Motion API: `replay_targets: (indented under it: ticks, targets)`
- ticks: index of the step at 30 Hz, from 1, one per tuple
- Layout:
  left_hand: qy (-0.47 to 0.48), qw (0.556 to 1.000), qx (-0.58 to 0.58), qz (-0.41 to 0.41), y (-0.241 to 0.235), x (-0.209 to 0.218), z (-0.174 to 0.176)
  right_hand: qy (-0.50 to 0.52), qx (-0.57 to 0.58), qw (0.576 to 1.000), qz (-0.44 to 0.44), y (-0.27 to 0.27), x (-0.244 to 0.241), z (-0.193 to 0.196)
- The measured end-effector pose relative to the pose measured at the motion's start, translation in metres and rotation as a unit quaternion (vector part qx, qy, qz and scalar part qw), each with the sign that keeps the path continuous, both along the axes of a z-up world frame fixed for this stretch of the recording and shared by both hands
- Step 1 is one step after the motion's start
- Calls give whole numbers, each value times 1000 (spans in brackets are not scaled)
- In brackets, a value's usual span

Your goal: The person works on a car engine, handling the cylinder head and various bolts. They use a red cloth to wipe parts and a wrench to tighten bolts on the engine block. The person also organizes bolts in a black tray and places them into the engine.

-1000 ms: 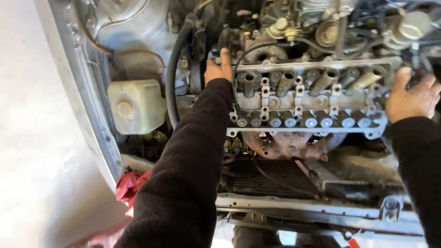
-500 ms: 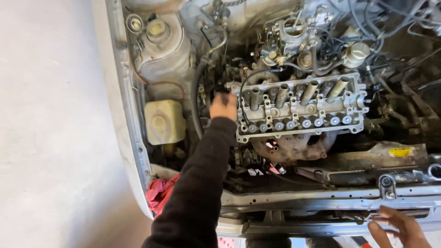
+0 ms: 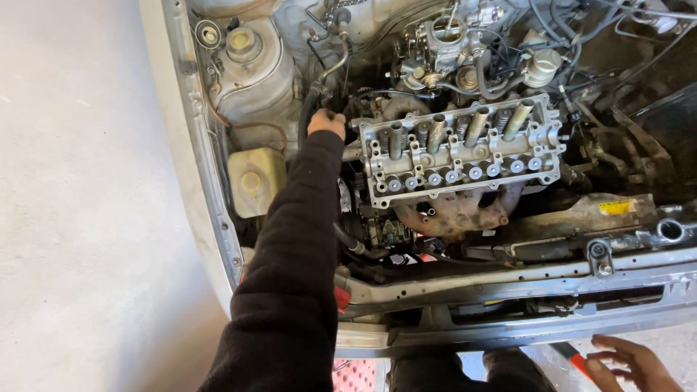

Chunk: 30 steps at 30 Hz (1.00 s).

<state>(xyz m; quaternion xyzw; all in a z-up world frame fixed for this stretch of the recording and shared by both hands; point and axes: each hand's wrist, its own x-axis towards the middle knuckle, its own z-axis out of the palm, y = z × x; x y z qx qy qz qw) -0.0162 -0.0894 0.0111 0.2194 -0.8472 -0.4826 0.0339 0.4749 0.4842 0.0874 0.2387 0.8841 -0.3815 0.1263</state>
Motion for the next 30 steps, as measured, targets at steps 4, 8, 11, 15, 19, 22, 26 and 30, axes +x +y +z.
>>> replay_targets:
  ticks: [4,8,11,15,19,22,26,30]
  targets:
    - [65,992,19,-108,7,20,-17,11,-10,1000,12,39,38,-39]
    - [6,966,236,-104,29,50,-52,54,-32,998,-1,106,86,-125]
    - [8,951,294,-98,41,68,-32,90,-46,995,-6,103,99,-153]
    - [-29,959,264,-99,40,90,-16,108,-52,993,-12,31,77,-54]
    - [49,987,28,-148,36,179,109,40,-39,997,47,2,45,24]
    - [159,974,-63,-151,11,270,176,71,-17,995,64,-7,29,50]
    - [37,978,-192,-67,-30,385,220,48,-37,987,147,-5,-22,36]
    - [11,953,-303,-16,-41,453,187,47,-49,967,246,-89,-75,107]
